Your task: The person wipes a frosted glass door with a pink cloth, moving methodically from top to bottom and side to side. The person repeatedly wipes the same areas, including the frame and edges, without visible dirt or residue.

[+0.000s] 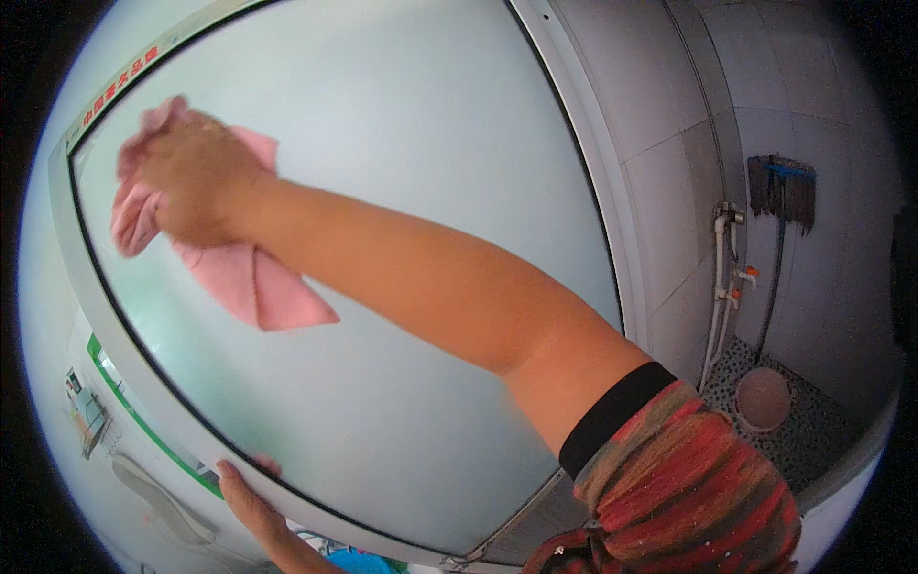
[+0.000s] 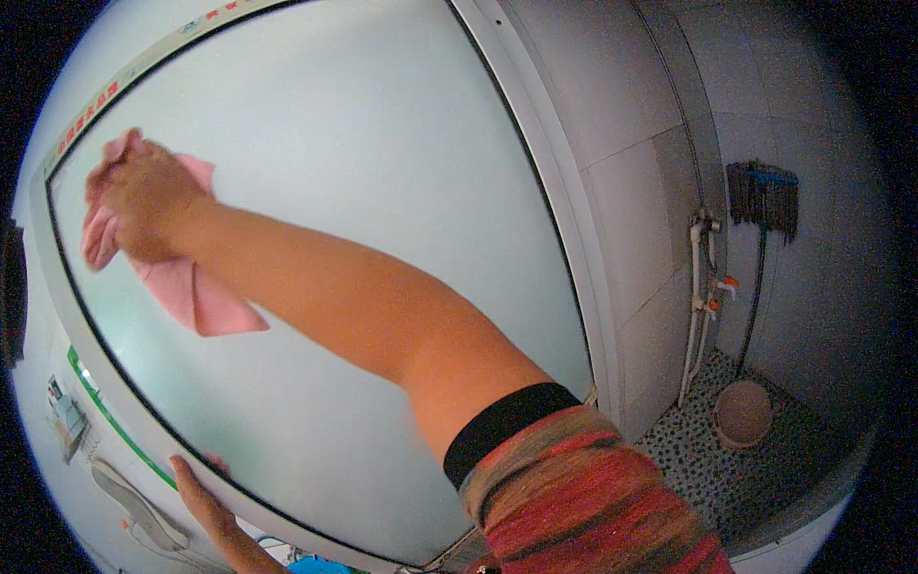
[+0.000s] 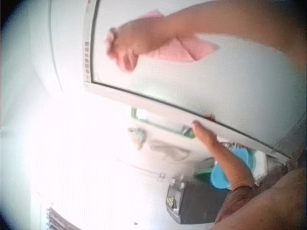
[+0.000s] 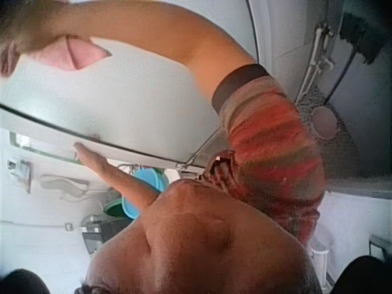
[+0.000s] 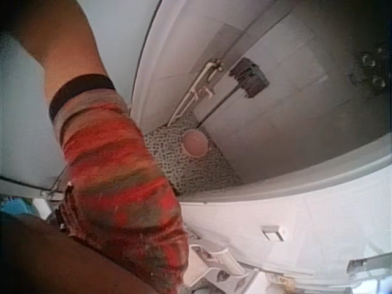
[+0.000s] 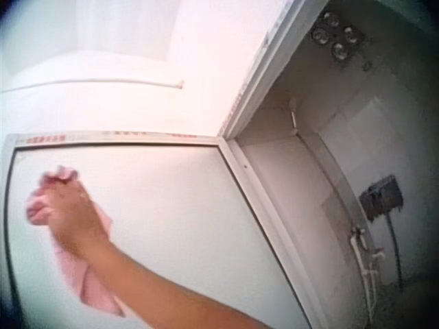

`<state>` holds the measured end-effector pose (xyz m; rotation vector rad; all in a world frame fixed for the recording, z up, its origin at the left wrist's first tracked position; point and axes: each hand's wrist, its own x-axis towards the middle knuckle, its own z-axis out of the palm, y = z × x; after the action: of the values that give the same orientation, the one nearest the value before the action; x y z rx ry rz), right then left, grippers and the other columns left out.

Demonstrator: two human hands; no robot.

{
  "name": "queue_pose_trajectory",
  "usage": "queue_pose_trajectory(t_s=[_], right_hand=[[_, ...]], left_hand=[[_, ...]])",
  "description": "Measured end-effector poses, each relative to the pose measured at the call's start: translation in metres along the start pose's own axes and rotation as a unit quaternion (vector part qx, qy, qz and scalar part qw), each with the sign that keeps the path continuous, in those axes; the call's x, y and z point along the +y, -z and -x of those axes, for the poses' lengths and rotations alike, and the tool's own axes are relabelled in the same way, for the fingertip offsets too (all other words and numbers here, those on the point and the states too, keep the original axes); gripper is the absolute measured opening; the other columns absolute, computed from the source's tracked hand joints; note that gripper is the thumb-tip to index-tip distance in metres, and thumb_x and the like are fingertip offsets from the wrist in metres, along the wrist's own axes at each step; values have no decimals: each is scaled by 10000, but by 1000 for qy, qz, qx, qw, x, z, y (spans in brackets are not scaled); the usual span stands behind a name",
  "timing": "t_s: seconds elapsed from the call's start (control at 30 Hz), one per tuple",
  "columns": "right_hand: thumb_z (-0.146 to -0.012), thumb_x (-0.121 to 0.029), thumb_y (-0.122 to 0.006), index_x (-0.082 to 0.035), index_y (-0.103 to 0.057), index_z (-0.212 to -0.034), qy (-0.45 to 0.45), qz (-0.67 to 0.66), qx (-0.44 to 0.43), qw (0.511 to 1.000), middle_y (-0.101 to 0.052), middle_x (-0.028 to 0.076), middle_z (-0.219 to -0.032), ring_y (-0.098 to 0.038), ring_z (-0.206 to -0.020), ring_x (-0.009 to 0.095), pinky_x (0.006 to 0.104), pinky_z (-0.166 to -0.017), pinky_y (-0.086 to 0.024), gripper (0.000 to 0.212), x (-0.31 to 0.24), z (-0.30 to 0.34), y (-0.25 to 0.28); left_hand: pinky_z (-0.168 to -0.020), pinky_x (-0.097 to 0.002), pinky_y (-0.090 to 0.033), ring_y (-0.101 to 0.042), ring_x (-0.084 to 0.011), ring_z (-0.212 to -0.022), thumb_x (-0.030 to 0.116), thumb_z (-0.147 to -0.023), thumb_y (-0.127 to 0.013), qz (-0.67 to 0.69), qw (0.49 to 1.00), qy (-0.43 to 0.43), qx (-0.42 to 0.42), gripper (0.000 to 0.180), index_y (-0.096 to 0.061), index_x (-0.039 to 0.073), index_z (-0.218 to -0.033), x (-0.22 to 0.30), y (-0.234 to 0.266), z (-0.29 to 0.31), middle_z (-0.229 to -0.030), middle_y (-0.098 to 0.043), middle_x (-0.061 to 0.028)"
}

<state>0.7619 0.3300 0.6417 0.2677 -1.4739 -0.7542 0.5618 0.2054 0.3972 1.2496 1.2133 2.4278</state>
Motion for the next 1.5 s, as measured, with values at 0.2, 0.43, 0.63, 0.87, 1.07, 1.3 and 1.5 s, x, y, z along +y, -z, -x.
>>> queue_pose_trajectory(t_s=[0.2, 0.43, 0.63, 0.87, 1.07, 1.3, 1.5], right_hand=[[-664, -137, -500, -107, -609, -879, -100, 44, 88, 990, -594, 97, -969, -514, -935, 302, 403, -821, -393, 243, 89, 49, 54], [-655, -108, -489, -107, -602, -967, -172, 122, 93, 973, -596, 97, -992, -524, -965, 296, 384, -848, -407, 333, 174, 118, 139], [-756, 11, -407, -6, -473, -1171, -295, 14, 82, 952, -570, 114, -1059, -557, -926, 178, 251, -836, -422, 421, 220, 201, 236], [-771, -11, -411, -65, -514, -1150, -326, 102, 102, 934, -603, 67, -993, -552, -891, 145, 268, -787, -443, 396, 234, 234, 244], [-747, -46, -443, -6, -484, -1164, -354, 101, 87, 926, -538, 138, -1134, -467, -1110, 227, 305, -947, -338, 421, 119, 168, 172], [-639, -10, -473, -7, -539, -1060, -141, 152, 17, 978, -531, 163, -1089, -452, -1084, 329, 393, -969, -319, 425, 26, 120, 65], [-704, -50, -459, -38, -546, -1035, -198, 61, -29, 978, -522, 133, -1101, -434, -1103, 282, 411, -966, -333, 342, -82, 72, -8]], left_hand=[[-504, -277, -432, -509, -166, -543, 432, -866, -461, -8, 999, 25, 32, 405, -493, 29, -868, -20, -6, -23, -633, -534, -70], [-502, -267, -414, -503, -153, -560, 448, -845, -501, 9, 1000, 23, 12, 399, -509, 50, -867, -45, 6, -53, -634, -525, -49], [-528, -260, -429, -520, -142, -587, 430, -847, -519, 38, 999, 24, 18, 371, -516, 60, -880, -43, -6, -45, -666, -538, -44], [-514, -277, -445, -537, -165, -560, 428, -846, -519, 23, 999, 18, 46, 369, -528, 59, -856, -28, -9, -25, -638, -559, -69], [-558, -297, -472, -564, -182, -589, 469, -841, -500, 13, 999, 28, -34, 418, -539, 54, -872, -31, 7, -44, -681, -581, -85], [-584, -308, -474, -562, -187, -592, 444, -881, -417, 12, 997, 28, -64, 453, -536, 6, -887, -34, 7, -41, -678, -588, -104], [-571, -299, -469, -561, -186, -595, 469, -870, -425, 25, 993, 39, -111, 477, -535, 6, -880, -36, 11, -41, -685, -586, -103]])
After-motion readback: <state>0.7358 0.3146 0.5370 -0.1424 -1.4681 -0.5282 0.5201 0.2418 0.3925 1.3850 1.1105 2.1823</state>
